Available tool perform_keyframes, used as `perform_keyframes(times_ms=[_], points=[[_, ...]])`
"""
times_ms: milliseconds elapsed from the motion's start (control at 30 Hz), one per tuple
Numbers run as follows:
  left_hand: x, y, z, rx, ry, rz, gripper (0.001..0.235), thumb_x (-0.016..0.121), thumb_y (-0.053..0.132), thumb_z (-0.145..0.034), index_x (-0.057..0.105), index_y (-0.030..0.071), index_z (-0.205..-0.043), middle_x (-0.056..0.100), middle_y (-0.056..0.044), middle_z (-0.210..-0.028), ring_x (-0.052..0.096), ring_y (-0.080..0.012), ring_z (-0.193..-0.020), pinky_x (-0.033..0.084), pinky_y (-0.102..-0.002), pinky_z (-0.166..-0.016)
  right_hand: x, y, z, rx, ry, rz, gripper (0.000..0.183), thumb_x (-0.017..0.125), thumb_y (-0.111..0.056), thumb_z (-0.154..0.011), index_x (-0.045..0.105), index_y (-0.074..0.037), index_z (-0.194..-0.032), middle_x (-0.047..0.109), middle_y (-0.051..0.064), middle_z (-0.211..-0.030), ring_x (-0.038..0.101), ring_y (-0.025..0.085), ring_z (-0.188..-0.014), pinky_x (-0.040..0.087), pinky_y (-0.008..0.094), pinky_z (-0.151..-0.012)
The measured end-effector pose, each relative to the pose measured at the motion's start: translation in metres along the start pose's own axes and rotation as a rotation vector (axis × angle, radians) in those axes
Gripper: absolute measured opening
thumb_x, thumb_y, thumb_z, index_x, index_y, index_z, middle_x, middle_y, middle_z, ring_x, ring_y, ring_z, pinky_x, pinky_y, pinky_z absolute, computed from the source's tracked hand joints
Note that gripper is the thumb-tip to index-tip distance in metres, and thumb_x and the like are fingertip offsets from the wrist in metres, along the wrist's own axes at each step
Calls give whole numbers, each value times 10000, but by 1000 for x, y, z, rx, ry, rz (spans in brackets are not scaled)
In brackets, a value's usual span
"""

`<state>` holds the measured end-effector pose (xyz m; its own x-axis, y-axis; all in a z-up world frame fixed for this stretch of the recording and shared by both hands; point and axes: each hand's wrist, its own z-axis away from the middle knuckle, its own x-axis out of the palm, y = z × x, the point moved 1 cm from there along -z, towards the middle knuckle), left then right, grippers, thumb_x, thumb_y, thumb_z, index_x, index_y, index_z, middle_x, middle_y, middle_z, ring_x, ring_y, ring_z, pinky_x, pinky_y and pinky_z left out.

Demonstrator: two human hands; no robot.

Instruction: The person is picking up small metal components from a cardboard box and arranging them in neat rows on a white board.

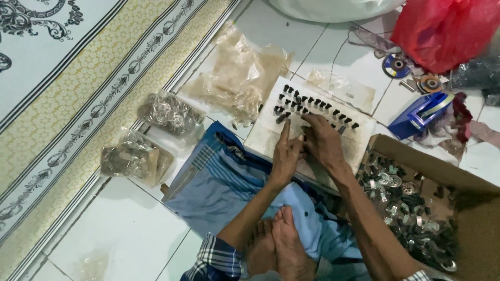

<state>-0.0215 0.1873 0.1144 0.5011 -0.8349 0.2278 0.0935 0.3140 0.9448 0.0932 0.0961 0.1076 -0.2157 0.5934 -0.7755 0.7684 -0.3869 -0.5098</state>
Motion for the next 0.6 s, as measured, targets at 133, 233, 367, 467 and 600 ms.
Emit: perform_keyframes(times_ms=[133, 233, 367, 467, 600], points=[[30, -17, 30, 84, -73, -93, 701, 518, 316, -1072, 226, 11, -1630, 608, -377, -1268, 656, -444, -1133, 580, -540, -924, -48, 31, 77, 51, 185, 36, 276, 723, -77, -995, 711, -93, -1270, 719, 141, -1107, 734, 359, -835, 587, 419, -615], [63, -50, 39, 91, -275, -37, 588, 557, 208, -1071, 359, 12, -1588, 618, -380, -1232, 715, -406, -974, 620, -508, -818, -85, 72, 141, 164, 225, 26, 217, 649, -95, -1078, 726, -75, -1280, 723, 146, -1095, 739, 327, -815, 597, 402, -597], [111, -82, 43, 380, -435, -387, 530, 562, 101, -966, 489, 64, -1489, 706, -290, -1134, 738, -367, -802, 582, -435, -600, -115, 119, 225, 405, 240, 63, 203, 630, -57, -1073, 691, 41, -1239, 688, 289, -1027, 670, 513, -926, 553, 555, -682], [137, -95, 36, 442, -600, -467, 566, 548, -7, -956, 467, 17, -1516, 647, -401, -1171, 696, -477, -805, 607, -492, -597, -119, 132, 254, 515, 278, 74, 189, 691, -139, -1052, 752, -55, -1209, 727, 230, -1018, 681, 478, -996, 539, 546, -808], [157, -129, 37, 473, -751, -931, 759, 632, -79, -856, 390, 96, -1554, 660, -299, -1242, 734, -422, -944, 614, -533, -736, -101, 150, 298, 624, 221, 86, 184, 708, -169, -1017, 769, -87, -1171, 752, 209, -990, 689, 482, -970, 531, 585, -825]])
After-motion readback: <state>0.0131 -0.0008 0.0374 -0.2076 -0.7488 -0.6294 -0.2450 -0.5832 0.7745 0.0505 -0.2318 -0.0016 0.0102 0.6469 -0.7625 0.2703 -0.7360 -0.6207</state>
